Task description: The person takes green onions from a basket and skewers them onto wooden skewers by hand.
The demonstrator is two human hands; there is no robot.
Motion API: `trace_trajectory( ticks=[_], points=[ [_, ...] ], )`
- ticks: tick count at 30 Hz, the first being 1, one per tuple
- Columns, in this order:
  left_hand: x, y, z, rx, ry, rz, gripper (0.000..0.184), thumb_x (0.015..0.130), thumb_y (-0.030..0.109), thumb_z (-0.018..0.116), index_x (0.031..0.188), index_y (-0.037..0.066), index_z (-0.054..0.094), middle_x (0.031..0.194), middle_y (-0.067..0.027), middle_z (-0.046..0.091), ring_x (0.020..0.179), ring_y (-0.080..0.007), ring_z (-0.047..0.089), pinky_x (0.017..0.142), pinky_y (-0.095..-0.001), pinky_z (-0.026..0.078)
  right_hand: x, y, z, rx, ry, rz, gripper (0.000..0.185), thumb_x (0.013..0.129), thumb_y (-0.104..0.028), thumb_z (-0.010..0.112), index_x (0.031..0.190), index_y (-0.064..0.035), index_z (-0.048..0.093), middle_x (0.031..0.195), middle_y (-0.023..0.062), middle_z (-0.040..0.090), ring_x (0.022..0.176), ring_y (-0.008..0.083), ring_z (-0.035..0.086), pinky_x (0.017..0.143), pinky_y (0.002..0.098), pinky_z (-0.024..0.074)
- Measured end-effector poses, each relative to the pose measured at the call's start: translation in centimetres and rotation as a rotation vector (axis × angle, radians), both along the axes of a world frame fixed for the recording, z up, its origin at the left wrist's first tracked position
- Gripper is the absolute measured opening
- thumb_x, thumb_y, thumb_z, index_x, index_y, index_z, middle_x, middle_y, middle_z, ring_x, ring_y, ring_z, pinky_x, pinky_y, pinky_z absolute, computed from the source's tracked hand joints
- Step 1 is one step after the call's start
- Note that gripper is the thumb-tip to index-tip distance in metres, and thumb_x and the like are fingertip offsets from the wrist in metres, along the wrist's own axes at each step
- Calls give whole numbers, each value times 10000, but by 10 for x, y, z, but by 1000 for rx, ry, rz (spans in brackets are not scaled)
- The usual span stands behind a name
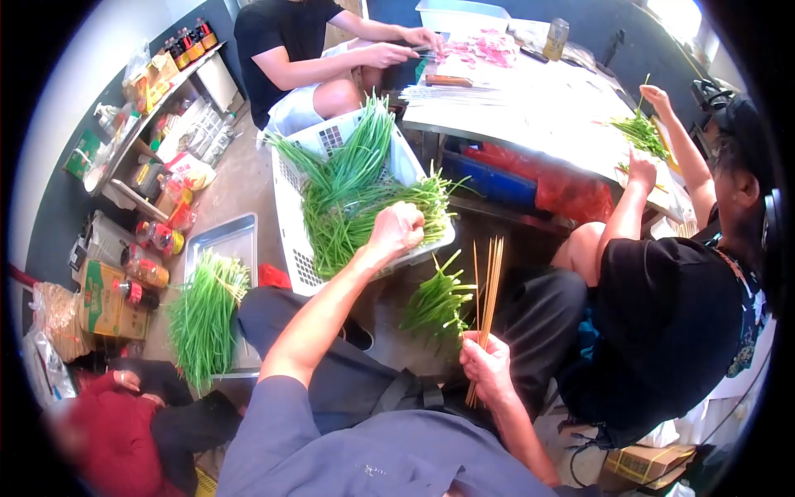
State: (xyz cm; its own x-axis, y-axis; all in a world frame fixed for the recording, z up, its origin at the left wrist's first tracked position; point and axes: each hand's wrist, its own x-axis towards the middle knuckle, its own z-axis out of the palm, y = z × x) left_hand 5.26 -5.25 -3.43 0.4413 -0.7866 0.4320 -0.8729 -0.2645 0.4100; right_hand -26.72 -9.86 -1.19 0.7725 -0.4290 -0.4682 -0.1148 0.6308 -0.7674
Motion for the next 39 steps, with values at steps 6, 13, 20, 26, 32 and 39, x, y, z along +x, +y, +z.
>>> trace_trajectory(
  ticks=[6, 13, 20, 26, 32, 39],
  points=[
    [17, 2, 10, -306, 305, 40, 54, 713, 102, 628, 720, 48, 628, 780, -39, 655, 735, -144, 585, 683, -285, 471, -1, -3, -1, -32, -17, 24, 175, 894, -120, 631, 1036, -18, 617, 668, 13, 569, 453, 24, 399, 400, 159, 285],
    [26, 12, 97, -744, 804, -148, 9, 920, 51, 546, 925, 49, 538, 768, -45, 648, 583, -73, 527, 532, -206, 391, -1, -4, -2, -3, -8, -4, 124, 906, -76, 606, 1006, -4, 608, 655, 42, 560, 420, 19, 353, 382, 154, 255],
    [15, 25, 108, -578, 934, -150, 162, 938, 62, 549, 1082, 6, 598, 873, -59, 646, 639, -83, 529, 572, -222, 439, 1, -4, 1, -5, -44, -16, 125, 906, -72, 604, 1016, -12, 604, 655, 47, 560, 418, 23, 355, 382, 155, 258],
    [-13, 39, 79, -474, 1157, -163, 294, 847, -10, 623, 1140, -14, 598, 949, -99, 660, 781, -153, 629, 763, -278, 517, 8, -3, 4, -9, -109, -18, 122, 906, -66, 605, 1023, -32, 604, 658, 56, 560, 430, 33, 367, 388, 167, 268],
    [-33, 40, 72, -405, 1188, -119, 242, 851, 1, 634, 1092, -18, 613, 919, -96, 673, 765, -162, 638, 747, -277, 523, 14, -4, 10, -6, -146, 9, 156, 900, -97, 618, 1039, -28, 621, 666, 23, 573, 460, 26, 388, 409, 168, 272],
    [-55, 34, 59, -531, 1323, -198, 212, 847, -20, 629, 1059, -30, 618, 967, -129, 681, 825, -199, 660, 785, -312, 530, 18, -2, 10, -3, -156, 23, 151, 905, -110, 621, 1036, -34, 624, 666, 15, 570, 453, 21, 382, 404, 167, 268]
  ],
)
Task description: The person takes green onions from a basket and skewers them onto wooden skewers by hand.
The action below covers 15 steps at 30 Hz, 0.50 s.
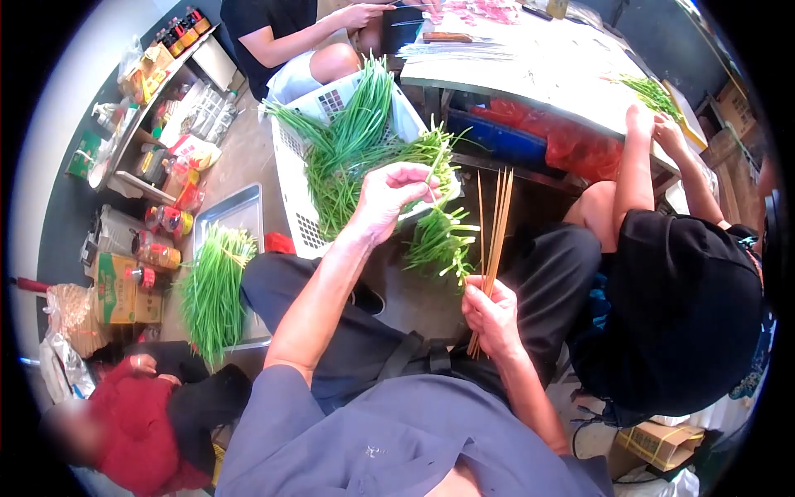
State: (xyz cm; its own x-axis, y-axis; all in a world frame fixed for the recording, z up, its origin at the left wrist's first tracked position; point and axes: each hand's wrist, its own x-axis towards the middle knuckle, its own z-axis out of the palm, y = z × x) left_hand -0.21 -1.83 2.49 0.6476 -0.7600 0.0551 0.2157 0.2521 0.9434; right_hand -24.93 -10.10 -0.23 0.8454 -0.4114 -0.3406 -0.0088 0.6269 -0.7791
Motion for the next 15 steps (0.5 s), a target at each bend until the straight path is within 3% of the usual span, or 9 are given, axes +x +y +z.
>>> trace_trajectory(
  ticks=[15],
  points=[
    [-13, -1, 1, -96, 86, 25, 187, 868, -14, 616, 1055, -30, 618, 969, -148, 683, 857, -231, 675, 811, -335, 538, -2, -2, -7, 11, 19, 4, 167, 896, -120, 644, 1037, -33, 633, 656, 16, 569, 449, 25, 388, 405, 166, 274]
  ],
)
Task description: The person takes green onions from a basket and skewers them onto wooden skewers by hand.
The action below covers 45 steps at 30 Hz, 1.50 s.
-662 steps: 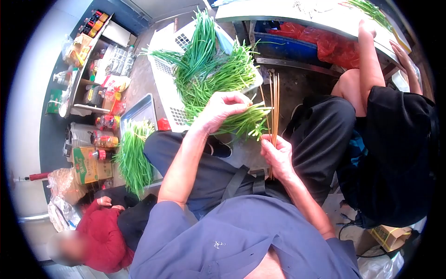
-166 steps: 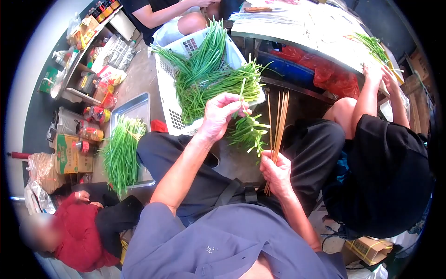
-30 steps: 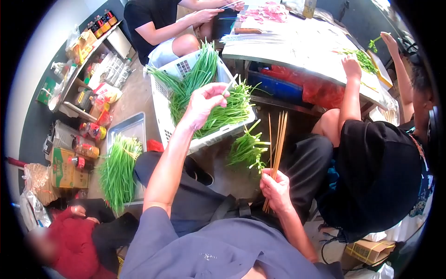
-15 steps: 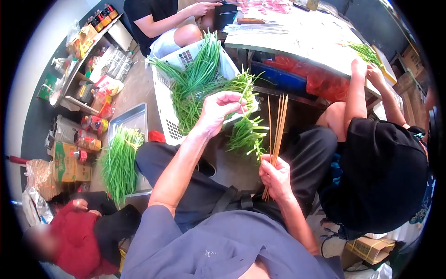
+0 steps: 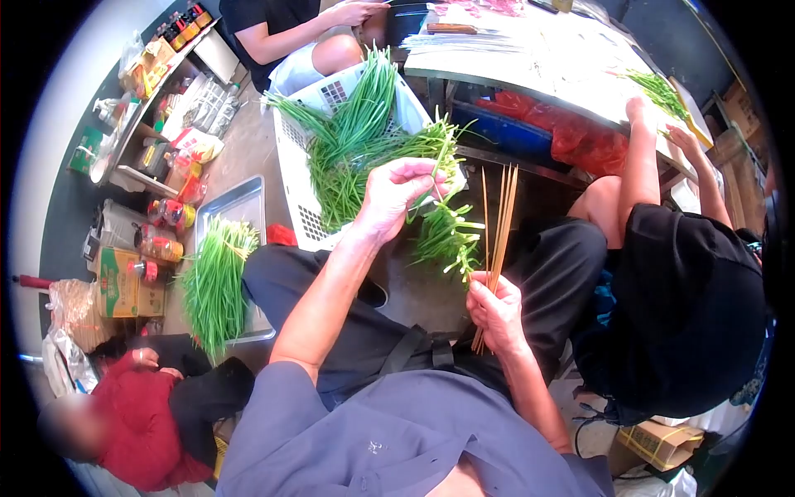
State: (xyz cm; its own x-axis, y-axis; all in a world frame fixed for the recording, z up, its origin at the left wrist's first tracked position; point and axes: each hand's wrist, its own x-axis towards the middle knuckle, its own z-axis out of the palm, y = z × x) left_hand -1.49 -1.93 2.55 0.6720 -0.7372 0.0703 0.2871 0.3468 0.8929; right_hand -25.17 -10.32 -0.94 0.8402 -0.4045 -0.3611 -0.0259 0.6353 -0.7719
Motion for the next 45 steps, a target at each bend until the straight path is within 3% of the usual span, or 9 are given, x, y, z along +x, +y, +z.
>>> trace_trajectory(
  ticks=[12, 15, 18, 26, 35, 39, 41, 43, 45],
  points=[
    [-6, 4, -7, 50, -83, -4, 190, 870, -11, 622, 1059, -33, 625, 978, -150, 684, 862, -221, 671, 814, -333, 535, -3, 3, -5, 20, 11, -4, 171, 892, -117, 649, 1036, -28, 629, 654, 19, 568, 439, 22, 370, 400, 166, 259],
    [-6, 6, -4, 58, -31, -12, 256, 878, 6, 622, 1129, -29, 590, 985, -155, 686, 864, -213, 669, 812, -323, 530, -4, 2, -2, 21, 13, -6, 170, 891, -118, 650, 1034, -28, 627, 656, 20, 570, 435, 20, 366, 397, 167, 256],
    [-1, 8, 4, 124, -21, -32, 491, 885, 66, 636, 1319, -11, 419, 965, -145, 695, 879, -172, 660, 838, -277, 504, -4, 2, -4, 22, 18, 4, 166, 891, -116, 648, 1030, -29, 626, 657, 22, 571, 432, 19, 364, 394, 167, 254],
    [-13, 12, -6, 166, -53, -132, 619, 847, 63, 681, 1357, -32, 345, 969, -153, 703, 958, -191, 668, 902, -289, 478, -3, 4, -2, 32, 66, 16, 163, 888, -119, 649, 1018, -23, 623, 655, 27, 570, 431, 19, 369, 392, 163, 255],
    [-13, 14, -3, 182, -101, -76, 575, 858, 33, 644, 1349, -44, 354, 961, -148, 705, 926, -181, 665, 891, -291, 474, 1, -2, 7, -17, 70, 33, 174, 891, -132, 647, 1021, -17, 629, 664, 22, 574, 455, 23, 401, 413, 161, 285],
    [-4, 15, 7, 24, -45, -72, 500, 850, 9, 613, 1312, -43, 429, 1036, -164, 676, 967, -156, 638, 858, -271, 489, 8, -15, 25, -347, 41, 1, 147, 895, -112, 643, 1014, -28, 661, 688, -25, 592, 558, 12, 471, 487, 157, 340],
    [9, 17, 10, -195, 87, -145, 373, 903, 65, 527, 1259, -40, 490, 1164, -219, 614, 1090, -262, 600, 946, -342, 469, 9, -26, 42, -417, 49, 40, 130, 893, -95, 640, 999, -25, 665, 676, -26, 590, 563, 15, 478, 497, 159, 347],
    [28, 18, 19, -181, 160, -154, 357, 924, 111, 502, 1236, -64, 506, 1187, -251, 597, 1127, -306, 582, 1003, -385, 442, 8, -35, 60, -450, 4, 120, 124, 879, -69, 647, 984, -7, 667, 680, -13, 593, 578, 28, 493, 527, 169, 369],
    [35, 14, 29, -203, 21, -284, 434, 999, 266, 382, 1210, -77, 546, 1201, -248, 597, 1146, -332, 576, 1031, -427, 408, 8, -39, 79, -445, -55, 216, 109, 873, -51, 637, 963, 4, 666, 688, -2, 598, 588, 39, 504, 541, 174, 384]
  ],
)
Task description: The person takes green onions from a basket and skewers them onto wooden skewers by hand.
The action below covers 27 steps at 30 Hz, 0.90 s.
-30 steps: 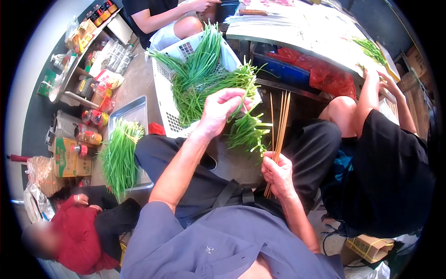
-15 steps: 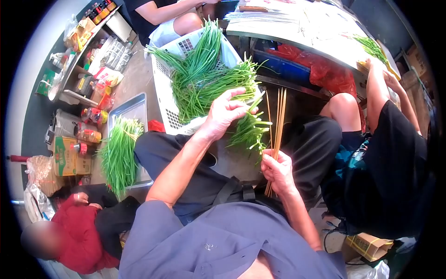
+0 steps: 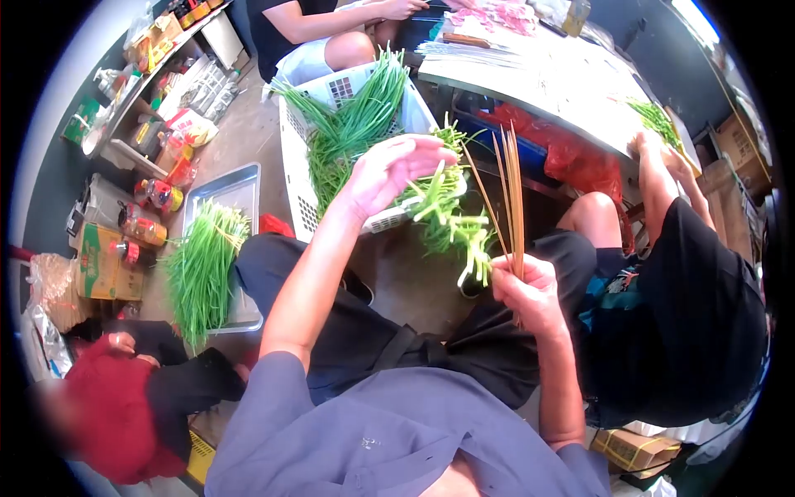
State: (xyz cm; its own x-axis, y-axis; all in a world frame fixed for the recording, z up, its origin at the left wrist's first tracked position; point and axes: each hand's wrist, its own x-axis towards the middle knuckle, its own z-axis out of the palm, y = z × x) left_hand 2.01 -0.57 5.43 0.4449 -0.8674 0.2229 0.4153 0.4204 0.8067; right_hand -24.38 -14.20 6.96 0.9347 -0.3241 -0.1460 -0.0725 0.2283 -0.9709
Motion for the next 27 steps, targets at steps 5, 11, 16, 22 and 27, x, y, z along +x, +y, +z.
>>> trace_trajectory(
  ticks=[5, 11, 16, 22, 27],
  points=[
    [-19, 0, 6, -75, -97, -374, 961, 795, 744, 469, 1310, -68, 468, 1237, -195, 582, 1152, -256, 554, 1012, -370, 406, 4, -7, 27, 145, -17, 8, 107, 888, -79, 613, 968, -9, 626, 621, 6, 534, 451, 30, 387, 400, 167, 255],
    [-46, -2, 5, 87, -186, -521, 969, 543, 377, 896, 1306, -43, 471, 1249, -161, 569, 1113, -257, 573, 965, -368, 453, 15, -13, 41, 236, -24, -28, 111, 913, -88, 586, 981, -3, 608, 599, -11, 475, 419, 20, 309, 377, 170, 202],
    [-85, 14, -6, 149, 246, -632, 523, 700, 93, 767, 1158, -20, 539, 998, -208, 655, 813, -265, 670, 714, -362, 542, 19, -22, 41, 303, 35, -137, 133, 912, -96, 590, 1015, -14, 601, 636, 11, 517, 406, 17, 303, 370, 170, 200],
    [-38, 54, 10, 518, -247, -321, 262, 721, 128, 722, 938, 22, 618, 680, -28, 582, 519, -90, 494, 458, -234, 371, 22, -30, 32, 333, 68, -125, 158, 909, -106, 600, 1032, -7, 597, 645, 24, 535, 406, 29, 305, 371, 178, 215],
    [11, 112, 59, 724, -703, -69, 148, 753, 93, 698, 862, 17, 633, 665, 10, 589, 527, -61, 486, 490, -228, 400, 47, -5, 20, 311, 102, -18, 176, 935, -122, 571, 1061, 0, 575, 674, 30, 543, 430, 24, 326, 378, 167, 244]
  ],
)
